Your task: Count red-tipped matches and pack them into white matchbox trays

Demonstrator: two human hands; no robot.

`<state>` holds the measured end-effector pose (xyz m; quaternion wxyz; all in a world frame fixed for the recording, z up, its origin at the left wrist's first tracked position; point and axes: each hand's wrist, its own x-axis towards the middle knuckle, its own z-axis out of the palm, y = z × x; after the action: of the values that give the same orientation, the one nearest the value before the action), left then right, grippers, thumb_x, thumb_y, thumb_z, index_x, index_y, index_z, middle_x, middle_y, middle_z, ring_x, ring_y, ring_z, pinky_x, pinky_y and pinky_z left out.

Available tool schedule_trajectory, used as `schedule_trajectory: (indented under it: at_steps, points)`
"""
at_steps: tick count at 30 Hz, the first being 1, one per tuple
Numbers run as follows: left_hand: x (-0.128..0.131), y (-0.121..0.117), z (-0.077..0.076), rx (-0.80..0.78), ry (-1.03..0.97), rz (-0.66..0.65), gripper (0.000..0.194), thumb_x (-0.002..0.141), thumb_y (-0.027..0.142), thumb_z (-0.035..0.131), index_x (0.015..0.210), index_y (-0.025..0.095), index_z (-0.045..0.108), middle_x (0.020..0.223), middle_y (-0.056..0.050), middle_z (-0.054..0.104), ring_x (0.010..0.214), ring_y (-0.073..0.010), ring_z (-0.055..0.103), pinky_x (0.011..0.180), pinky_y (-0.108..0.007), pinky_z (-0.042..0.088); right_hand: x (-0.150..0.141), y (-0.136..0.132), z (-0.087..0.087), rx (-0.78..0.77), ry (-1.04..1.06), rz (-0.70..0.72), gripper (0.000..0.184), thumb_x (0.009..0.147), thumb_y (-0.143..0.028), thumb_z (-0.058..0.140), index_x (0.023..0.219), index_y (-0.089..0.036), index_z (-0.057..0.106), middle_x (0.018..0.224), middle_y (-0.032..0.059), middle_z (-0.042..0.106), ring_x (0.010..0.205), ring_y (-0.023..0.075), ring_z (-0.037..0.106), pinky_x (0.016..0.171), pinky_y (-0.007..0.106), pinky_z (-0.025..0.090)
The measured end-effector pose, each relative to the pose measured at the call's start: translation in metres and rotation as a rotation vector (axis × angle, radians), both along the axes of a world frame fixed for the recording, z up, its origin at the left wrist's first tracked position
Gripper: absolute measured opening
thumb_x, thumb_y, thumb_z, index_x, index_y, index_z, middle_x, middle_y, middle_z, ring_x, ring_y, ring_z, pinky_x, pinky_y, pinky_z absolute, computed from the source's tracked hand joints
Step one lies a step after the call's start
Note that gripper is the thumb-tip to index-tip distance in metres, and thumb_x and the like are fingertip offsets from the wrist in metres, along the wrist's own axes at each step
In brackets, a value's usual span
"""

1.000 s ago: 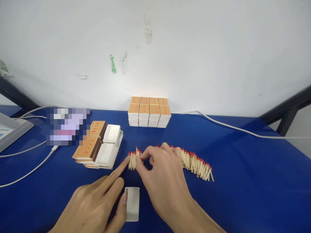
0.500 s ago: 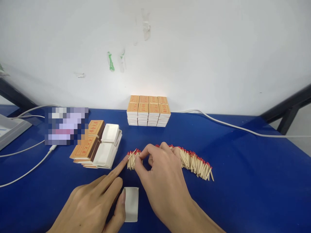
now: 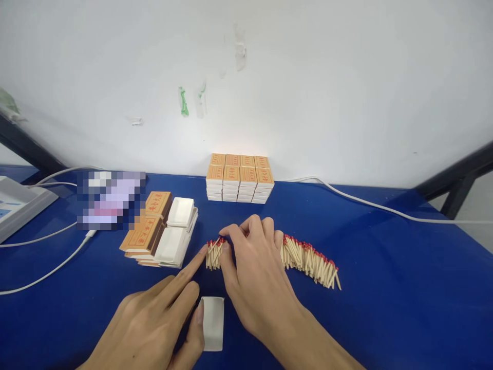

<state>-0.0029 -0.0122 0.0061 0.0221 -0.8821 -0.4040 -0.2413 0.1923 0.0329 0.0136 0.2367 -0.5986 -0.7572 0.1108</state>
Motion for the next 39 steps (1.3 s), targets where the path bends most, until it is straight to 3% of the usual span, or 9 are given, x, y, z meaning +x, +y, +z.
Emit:
schedule_trajectory:
  at_steps: [9, 20, 26, 32, 39]
  points:
    - [0.001, 0.0, -0.001, 0.044, 0.015, -0.018, 0.019, 0.091, 0.011, 0.052, 0.082, 0.02, 0.065, 0.124, -0.02, 0.083, 0.057, -0.0211, 0.07, 0.04, -0.036, 0.059, 0.002, 0.001, 0.0, -0.094, 0.069, -0.003, 0.027, 0.113, -0.026, 0.044, 0.118, -0.026, 0.071, 0.115, 0.0087, 0.063, 0.109, 0.0294, 0.052, 0.093, 0.05, 0.042]
    - [0.001, 0.002, 0.0, 0.038, 0.026, -0.043, 0.019, 0.093, 0.011, 0.051, 0.082, 0.019, 0.065, 0.128, -0.022, 0.082, 0.06, -0.0208, 0.072, 0.042, -0.035, 0.06, 0.0, 0.0, 0.006, -0.131, 0.122, 0.019, 0.03, 0.114, -0.026, 0.043, 0.114, -0.029, 0.073, 0.114, 0.0086, 0.062, 0.11, 0.0301, 0.051, 0.095, 0.052, 0.042]
    - [0.001, 0.002, 0.001, 0.064, -0.001, -0.072, 0.021, 0.091, 0.01, 0.051, 0.079, 0.02, 0.065, 0.115, -0.018, 0.085, 0.055, -0.0199, 0.068, 0.038, -0.033, 0.055, 0.001, 0.0, 0.01, -0.114, 0.179, 0.011, 0.033, 0.114, -0.028, 0.043, 0.108, -0.03, 0.075, 0.111, 0.0084, 0.063, 0.109, 0.0302, 0.052, 0.096, 0.053, 0.042]
    - [0.0, 0.0, 0.001, 0.041, -0.026, -0.025, 0.02, 0.094, 0.011, 0.051, 0.082, 0.019, 0.066, 0.128, -0.021, 0.082, 0.057, -0.0195, 0.072, 0.045, -0.034, 0.063, 0.003, 0.001, 0.012, -0.063, 0.165, -0.053, 0.028, 0.11, -0.029, 0.049, 0.101, -0.03, 0.075, 0.106, 0.0067, 0.062, 0.107, 0.0309, 0.051, 0.096, 0.056, 0.039]
    - [0.001, -0.001, 0.0, 0.034, 0.01, -0.05, 0.022, 0.095, 0.011, 0.05, 0.079, 0.02, 0.063, 0.13, -0.024, 0.081, 0.052, -0.0189, 0.07, 0.039, -0.033, 0.059, 0.002, -0.001, 0.008, -0.07, 0.149, -0.04, 0.026, 0.108, -0.026, 0.052, 0.094, -0.028, 0.074, 0.102, 0.0063, 0.062, 0.103, 0.0294, 0.051, 0.091, 0.053, 0.039]
